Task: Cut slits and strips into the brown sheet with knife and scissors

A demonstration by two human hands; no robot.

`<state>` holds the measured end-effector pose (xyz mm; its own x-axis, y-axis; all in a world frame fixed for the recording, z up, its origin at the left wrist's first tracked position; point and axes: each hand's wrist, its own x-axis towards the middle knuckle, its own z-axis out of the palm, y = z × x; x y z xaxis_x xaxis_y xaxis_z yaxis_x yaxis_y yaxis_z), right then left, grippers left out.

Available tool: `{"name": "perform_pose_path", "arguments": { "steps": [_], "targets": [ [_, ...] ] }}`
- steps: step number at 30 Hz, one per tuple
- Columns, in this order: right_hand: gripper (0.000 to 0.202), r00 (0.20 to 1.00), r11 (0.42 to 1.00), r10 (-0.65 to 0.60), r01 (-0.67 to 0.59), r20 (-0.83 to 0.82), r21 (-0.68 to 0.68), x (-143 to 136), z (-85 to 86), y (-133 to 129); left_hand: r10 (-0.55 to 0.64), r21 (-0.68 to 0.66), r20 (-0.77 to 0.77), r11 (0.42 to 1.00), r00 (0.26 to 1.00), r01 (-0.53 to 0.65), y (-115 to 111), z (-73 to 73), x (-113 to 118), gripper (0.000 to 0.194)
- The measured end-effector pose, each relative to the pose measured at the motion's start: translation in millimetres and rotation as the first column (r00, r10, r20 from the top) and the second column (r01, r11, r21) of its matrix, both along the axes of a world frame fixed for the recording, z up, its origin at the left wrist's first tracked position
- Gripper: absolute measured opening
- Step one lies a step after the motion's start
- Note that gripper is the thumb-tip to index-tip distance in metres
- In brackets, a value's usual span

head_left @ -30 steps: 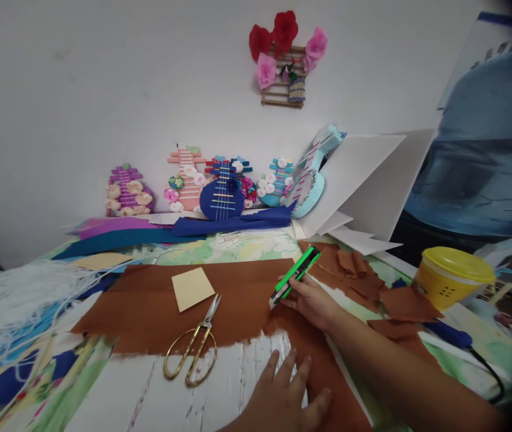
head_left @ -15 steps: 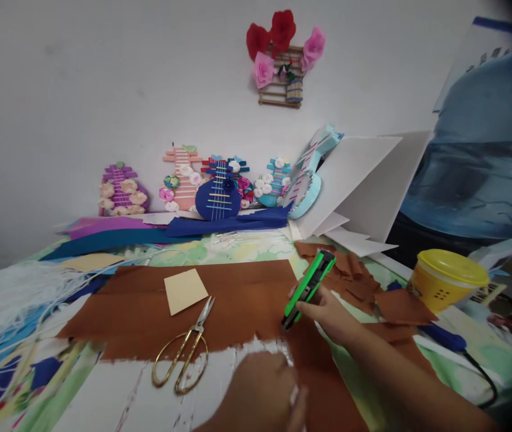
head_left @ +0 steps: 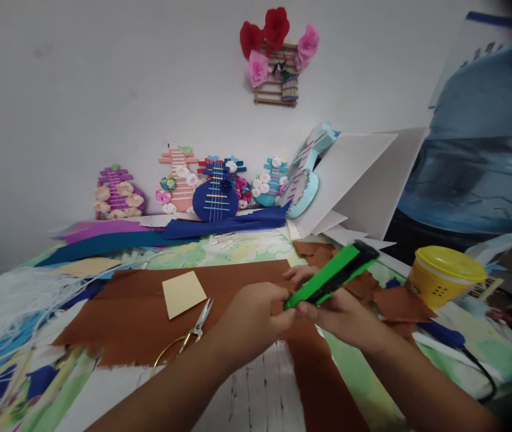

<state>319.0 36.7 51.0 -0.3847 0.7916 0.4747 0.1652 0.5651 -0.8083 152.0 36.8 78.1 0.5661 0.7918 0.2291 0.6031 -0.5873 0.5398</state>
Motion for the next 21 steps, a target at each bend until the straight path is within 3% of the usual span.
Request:
{"name": "perform_pose_path", "arguments": {
  "steps": [4, 7, 10, 13, 16, 19, 21],
  "targets": [
    [0.031, 0.973, 0.999, 0.043, -0.046, 0.228, 0.008, 5.1, 4.6, 2.1, -0.068, 0.099, -0.047, 0.992, 0.997, 0.072, 0.1, -1.5, 3.6, 0.013],
    [0.029, 0.966, 1.0, 0.02, -0.018, 0.258, -0.011, 10.0, -3.8, 6.5, 0.018, 0.341, -0.128, 0.94, 0.992, 0.027, -3.7, -13.9, 2.3, 0.013],
    [0.023, 0.969, 0.992, -0.025, 0.056, 0.248, -0.117, 16.0, -22.5, 12.9, 0.166, 0.607, -0.162, 0.794, 0.973, -0.035, -16.2, -40.7, -1.3, 0.019],
    [0.026, 0.975, 0.947, -0.057, 0.122, 0.216, -0.298, 20.6, -45.6, 20.6, 0.058, 0.736, -0.196, 0.669, 0.979, 0.107, -28.6, -73.7, 0.3, 0.024],
    [0.031, 0.992, 0.888, -0.019, 0.074, 0.126, -0.454, 23.5, -64.6, 27.8, 0.034, 0.815, -0.158, 0.569, 0.987, 0.111, -29.0, -100.6, 9.0, 0.02],
    [0.027, 0.996, 0.854, 0.072, -0.037, 0.048, -0.518, 26.4, -73.2, 32.5, 0.02, 0.849, -0.061, 0.527, 0.998, 0.041, -20.9, -120.8, 17.8, 0.009],
    [0.024, 0.99, 0.852, 0.137, -0.094, 0.045, -0.515, 28.7, -73.4, 34.6, -0.012, 0.841, -0.021, 0.54, 1.0, 0.024, -17.5, -132.6, 20.3, 0.012]
  ]
}}
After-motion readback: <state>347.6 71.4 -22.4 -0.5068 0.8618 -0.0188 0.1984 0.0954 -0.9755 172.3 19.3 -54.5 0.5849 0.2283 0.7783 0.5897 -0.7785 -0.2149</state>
